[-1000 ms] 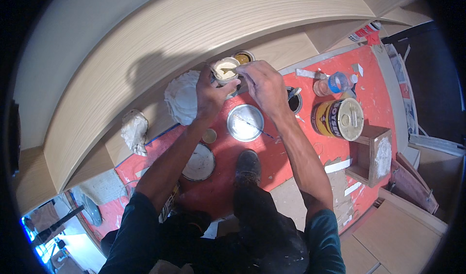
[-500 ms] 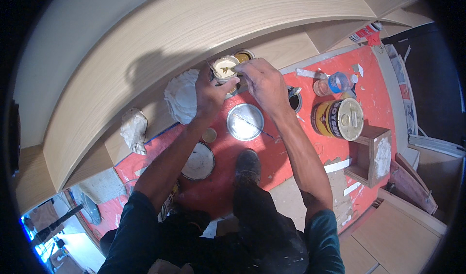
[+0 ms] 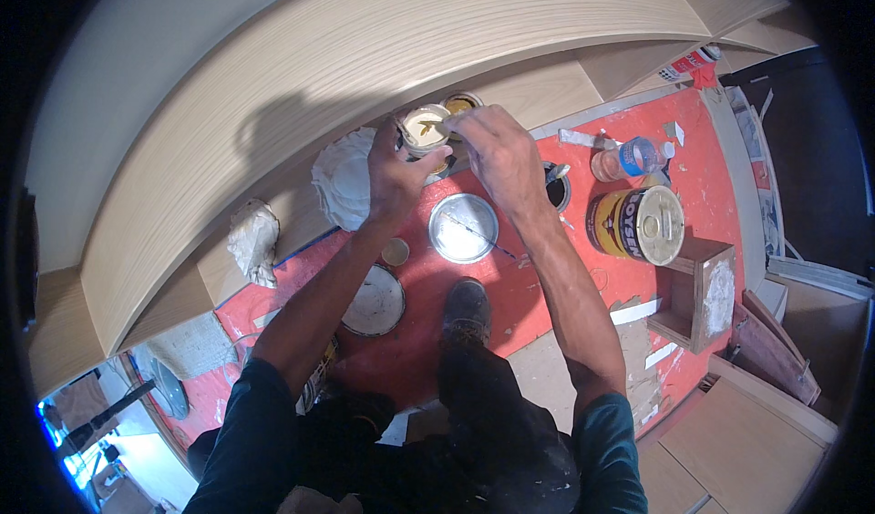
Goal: The person sits on the floor and mixes paint in a small container using a wooden stick. They then use a cloth to wipe the edge of a wooden cabinet before returning to mix the paint again.
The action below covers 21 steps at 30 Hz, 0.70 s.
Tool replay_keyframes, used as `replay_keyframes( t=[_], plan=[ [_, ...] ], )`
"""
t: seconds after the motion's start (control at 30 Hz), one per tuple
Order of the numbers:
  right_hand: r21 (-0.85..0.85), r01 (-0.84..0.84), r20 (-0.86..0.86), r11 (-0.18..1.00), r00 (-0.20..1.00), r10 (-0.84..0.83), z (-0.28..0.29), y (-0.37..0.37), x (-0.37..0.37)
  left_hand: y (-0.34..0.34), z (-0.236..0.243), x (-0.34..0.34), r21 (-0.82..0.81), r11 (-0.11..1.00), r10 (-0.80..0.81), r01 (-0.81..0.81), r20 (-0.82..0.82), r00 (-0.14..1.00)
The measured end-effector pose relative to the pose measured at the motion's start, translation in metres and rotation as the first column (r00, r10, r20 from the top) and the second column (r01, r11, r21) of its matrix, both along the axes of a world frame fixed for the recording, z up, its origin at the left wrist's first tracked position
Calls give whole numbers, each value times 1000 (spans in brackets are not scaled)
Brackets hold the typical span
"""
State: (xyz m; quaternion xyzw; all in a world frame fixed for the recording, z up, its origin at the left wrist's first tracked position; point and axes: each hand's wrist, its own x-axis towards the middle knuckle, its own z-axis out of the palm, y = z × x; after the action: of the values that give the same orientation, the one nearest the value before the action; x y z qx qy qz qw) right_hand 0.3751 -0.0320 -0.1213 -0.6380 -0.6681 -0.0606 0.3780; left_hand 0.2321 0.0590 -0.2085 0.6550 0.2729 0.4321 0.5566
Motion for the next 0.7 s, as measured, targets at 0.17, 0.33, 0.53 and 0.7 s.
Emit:
replay_keyframes(
  t=[0.17, 0.33, 0.53, 0.7],
  plan=[
    [58, 10, -45, 998, 999, -7, 7, 0, -4, -1, 4, 1, -7, 1000, 7, -7, -3, 1000],
    [-19, 11, -54, 1000, 998, -12, 0, -3, -4, -2, 3, 4, -24, 999, 31, -33, -63, 998],
    [54, 15, -39, 998, 999, -13, 13, -3, -6, 2, -3, 3, 38, 999, 17, -18, 22, 1000],
    [164, 20, -75, 986, 997, -8, 19, -3, -8, 1, 7, -4, 26, 999, 35, -34, -50, 998]
  ],
)
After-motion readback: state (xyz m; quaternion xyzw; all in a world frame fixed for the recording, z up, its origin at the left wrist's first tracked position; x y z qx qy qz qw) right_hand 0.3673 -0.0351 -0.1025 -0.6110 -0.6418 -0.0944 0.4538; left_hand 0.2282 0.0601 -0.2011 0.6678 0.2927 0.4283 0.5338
